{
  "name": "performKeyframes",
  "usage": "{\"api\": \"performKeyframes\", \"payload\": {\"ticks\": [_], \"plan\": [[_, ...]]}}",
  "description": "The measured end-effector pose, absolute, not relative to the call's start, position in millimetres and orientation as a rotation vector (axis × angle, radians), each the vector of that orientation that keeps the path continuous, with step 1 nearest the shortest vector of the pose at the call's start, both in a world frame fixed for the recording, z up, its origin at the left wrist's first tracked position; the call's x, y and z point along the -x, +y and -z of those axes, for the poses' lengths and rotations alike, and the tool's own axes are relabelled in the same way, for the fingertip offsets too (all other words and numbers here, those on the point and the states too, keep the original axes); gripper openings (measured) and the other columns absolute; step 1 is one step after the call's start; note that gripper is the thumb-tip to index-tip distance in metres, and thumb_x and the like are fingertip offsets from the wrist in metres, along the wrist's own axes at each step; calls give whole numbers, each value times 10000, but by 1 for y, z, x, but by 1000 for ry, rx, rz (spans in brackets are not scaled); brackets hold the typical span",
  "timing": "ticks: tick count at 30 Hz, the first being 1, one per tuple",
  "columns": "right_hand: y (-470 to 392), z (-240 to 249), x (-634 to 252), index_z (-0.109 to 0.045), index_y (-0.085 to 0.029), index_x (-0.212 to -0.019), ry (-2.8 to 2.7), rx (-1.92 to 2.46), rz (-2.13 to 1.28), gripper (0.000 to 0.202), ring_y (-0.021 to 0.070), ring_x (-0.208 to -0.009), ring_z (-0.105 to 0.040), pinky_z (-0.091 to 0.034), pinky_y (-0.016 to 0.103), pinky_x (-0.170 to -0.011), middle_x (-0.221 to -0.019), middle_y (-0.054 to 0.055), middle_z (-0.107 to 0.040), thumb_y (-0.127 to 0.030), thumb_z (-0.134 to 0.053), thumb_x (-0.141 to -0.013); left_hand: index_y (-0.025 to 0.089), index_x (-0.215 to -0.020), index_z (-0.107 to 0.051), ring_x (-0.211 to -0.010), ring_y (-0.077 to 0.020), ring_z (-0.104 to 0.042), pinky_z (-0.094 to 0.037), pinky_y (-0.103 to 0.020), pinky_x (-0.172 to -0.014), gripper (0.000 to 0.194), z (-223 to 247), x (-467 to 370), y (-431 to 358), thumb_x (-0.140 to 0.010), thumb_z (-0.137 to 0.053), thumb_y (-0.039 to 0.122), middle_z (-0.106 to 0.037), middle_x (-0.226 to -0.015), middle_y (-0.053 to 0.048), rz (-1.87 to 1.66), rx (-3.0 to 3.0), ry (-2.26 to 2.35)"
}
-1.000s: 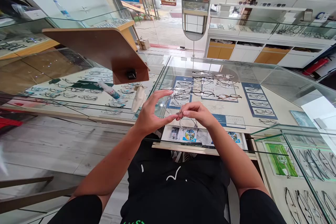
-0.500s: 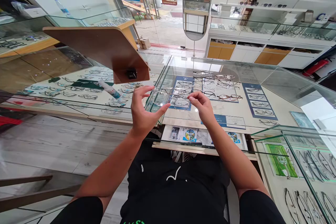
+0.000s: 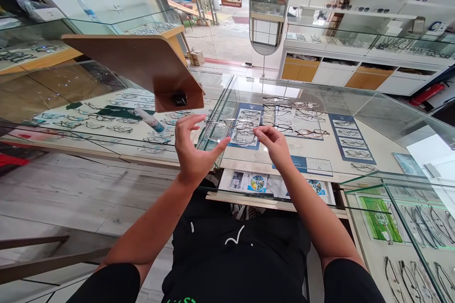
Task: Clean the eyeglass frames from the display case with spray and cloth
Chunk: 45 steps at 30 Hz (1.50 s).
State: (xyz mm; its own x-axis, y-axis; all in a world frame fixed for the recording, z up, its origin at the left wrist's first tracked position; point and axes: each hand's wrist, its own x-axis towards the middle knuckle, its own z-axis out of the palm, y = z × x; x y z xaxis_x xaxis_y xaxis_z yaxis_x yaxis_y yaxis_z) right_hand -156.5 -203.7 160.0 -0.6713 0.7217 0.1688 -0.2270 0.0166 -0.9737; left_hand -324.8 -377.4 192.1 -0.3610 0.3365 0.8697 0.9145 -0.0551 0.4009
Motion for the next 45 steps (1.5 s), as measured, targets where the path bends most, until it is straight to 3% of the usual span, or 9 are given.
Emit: {"api": "performKeyframes", "payload": {"ticks": [14, 26, 34, 45], "plan": [[-202, -162, 156, -799, -264, -998, -1623, 506, -1847, 316, 199, -929, -704, -536, 347, -826, -1152, 61, -834, -556, -849, -887, 252, -1360, -583, -1248, -314, -676, -632, -472, -957, 660, -193, 322, -377, -825, -937, 408, -686, -1294, -110, 1473, 1315, -1744], [-208, -170, 155, -784, -284, -1001, -1548, 427, -1938, 366, 180, -789, -624, -504, 361, -764, -1017, 44, -827, -558, -924, -803, 236, -1367, -595, -1233, -307, -684, -621, -451, -955, 644, -191, 322, -378, -837, -933, 374, -690, -1298, -116, 1500, 1338, -1751], [-207, -168, 154, -781, -280, -1012, -1576, 454, -1910, 329, 202, -829, -643, -493, 359, -758, -950, 36, -786, -532, -880, -827, 232, -1341, -608, -1196, -294, -711, -635, -445, -949, 618, -189, 322, -378, -834, -931, 373, -718, -1262, -104, 1485, 1378, -1808], [-209, -166, 155, -832, -288, -1004, -1801, 422, -1794, 264, 212, -944, -640, -512, 356, -850, -1056, 36, -763, -526, -833, -891, 243, -1380, -581, -1116, -266, -776, -657, -429, -924, 657, -179, 316, -373, -833, -935, 320, -741, -1241, -89, 1548, 1495, -1837]]}}
